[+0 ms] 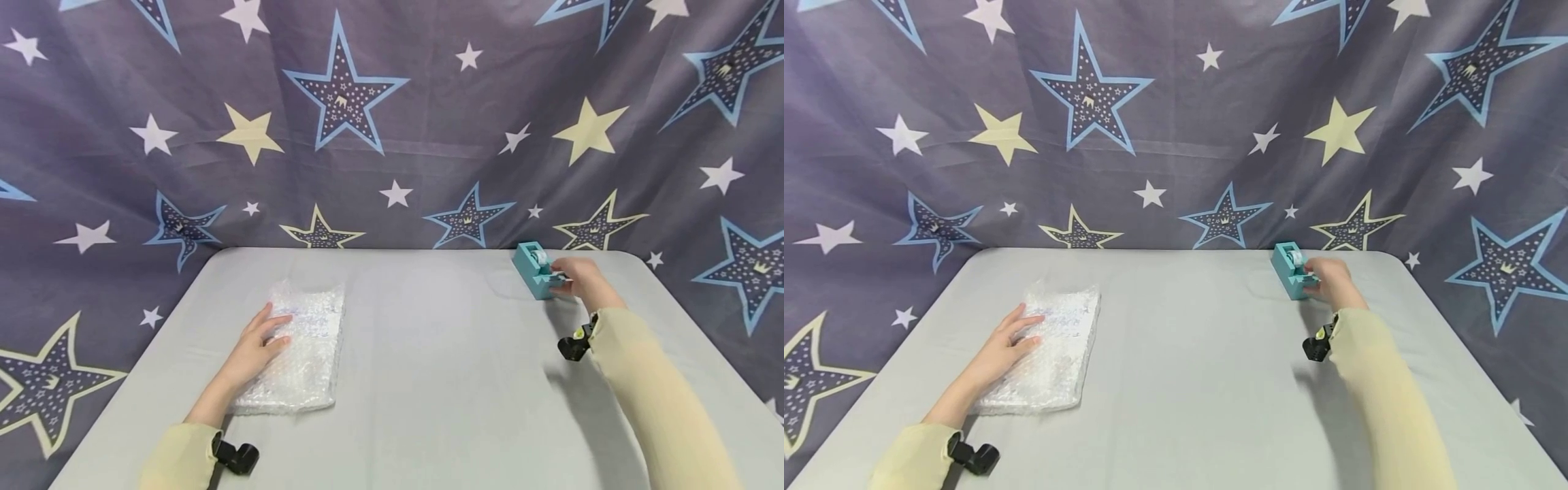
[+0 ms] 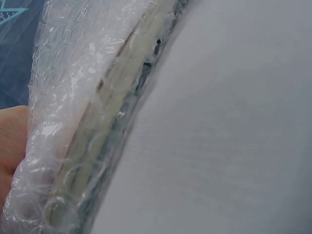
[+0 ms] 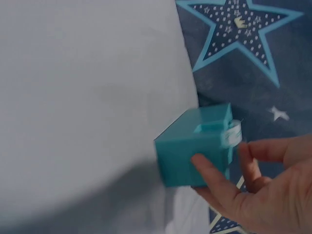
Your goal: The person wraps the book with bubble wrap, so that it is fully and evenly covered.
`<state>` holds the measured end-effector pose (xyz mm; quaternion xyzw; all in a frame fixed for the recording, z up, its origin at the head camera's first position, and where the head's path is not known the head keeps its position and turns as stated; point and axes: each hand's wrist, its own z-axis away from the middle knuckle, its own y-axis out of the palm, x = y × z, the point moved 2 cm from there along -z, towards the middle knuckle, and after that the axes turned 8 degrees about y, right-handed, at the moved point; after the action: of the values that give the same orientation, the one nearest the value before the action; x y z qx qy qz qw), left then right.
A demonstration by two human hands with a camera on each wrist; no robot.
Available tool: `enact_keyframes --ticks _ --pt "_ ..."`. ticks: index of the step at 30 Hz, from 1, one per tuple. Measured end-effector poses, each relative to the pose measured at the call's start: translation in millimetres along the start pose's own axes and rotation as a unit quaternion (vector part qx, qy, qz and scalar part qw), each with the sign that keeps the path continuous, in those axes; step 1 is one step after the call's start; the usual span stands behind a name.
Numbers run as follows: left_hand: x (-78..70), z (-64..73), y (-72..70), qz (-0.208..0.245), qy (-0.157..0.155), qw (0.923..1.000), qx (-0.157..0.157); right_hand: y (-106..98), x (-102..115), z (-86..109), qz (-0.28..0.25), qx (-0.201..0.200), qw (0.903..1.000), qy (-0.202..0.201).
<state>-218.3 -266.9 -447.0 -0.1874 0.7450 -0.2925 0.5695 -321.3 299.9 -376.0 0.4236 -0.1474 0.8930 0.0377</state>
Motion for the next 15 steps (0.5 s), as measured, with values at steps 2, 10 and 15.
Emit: enact_keyframes --ticks 2,10,15 --pt "0.8 0.1 0.2 0.001 -0.002 1.0 0.001 2 3 7.6 -0.003 0.013 0.9997 -0.021" --pt "4.0 -0.1 0.6 0.005 0.003 1.0 -0.002 1 1 5.5 -0.059 0.034 0.9977 0.0" --pt "5.1 -0.1 1.5 0.008 -0.002 1.0 -0.001 0 -3 -2.3 -0.058 0.021 0.998 0.014"
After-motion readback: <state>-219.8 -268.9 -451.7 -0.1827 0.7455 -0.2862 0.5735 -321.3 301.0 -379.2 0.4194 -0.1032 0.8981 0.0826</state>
